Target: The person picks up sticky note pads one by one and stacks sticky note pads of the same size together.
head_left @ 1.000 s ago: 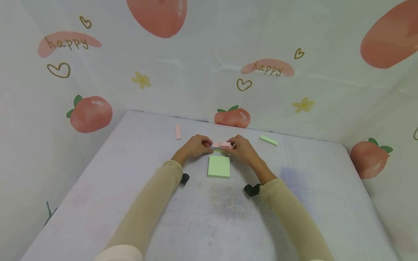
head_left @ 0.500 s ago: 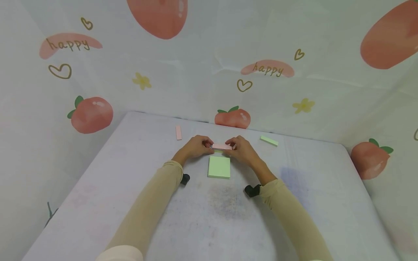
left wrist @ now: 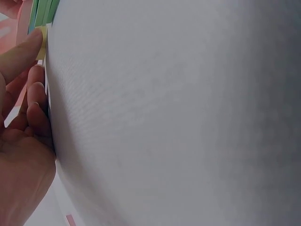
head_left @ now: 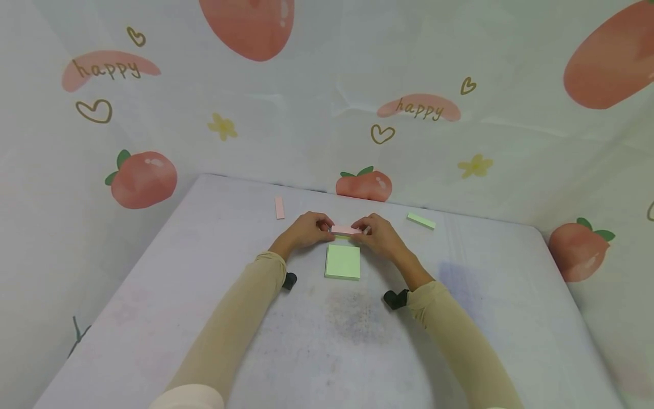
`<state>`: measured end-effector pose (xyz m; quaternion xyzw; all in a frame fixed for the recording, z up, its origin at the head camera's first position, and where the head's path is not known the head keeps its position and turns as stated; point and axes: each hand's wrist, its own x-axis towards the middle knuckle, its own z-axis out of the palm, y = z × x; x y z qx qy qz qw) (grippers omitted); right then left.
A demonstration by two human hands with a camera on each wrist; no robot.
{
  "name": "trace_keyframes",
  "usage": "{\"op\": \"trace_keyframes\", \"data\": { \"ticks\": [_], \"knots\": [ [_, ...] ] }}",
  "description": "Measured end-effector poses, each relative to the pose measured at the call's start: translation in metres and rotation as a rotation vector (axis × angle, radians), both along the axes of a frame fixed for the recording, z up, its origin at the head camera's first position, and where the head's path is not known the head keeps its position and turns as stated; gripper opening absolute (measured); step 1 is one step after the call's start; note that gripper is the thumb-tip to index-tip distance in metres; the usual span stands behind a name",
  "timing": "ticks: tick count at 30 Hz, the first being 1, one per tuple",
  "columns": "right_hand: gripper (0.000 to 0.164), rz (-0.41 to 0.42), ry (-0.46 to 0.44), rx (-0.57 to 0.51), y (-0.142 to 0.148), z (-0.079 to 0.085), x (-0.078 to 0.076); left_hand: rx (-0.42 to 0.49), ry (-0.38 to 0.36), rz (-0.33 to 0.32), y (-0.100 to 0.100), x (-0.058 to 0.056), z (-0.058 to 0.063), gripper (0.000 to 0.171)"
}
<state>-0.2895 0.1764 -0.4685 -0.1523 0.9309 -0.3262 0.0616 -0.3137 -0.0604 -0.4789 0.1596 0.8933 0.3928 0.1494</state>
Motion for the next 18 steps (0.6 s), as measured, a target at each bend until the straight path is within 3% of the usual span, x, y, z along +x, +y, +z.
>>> {"op": "trace_keyframes", "data": {
  "ticks": [6, 18],
  "knots": [
    [0.035, -0.012, -0.007, 0.019, 0.0020, -0.0010, 0.0002, 0.017, -0.004, -0.012, -0.0011, -0.0024, -0.0030, 0.034],
    [0.031, -0.009, 0.010, 0.029, 0.0021, -0.0045, -0.0021, 0.008, 0.004, -0.008, -0.0014, -0.0023, -0.0027, 0.035]
  ]
}}
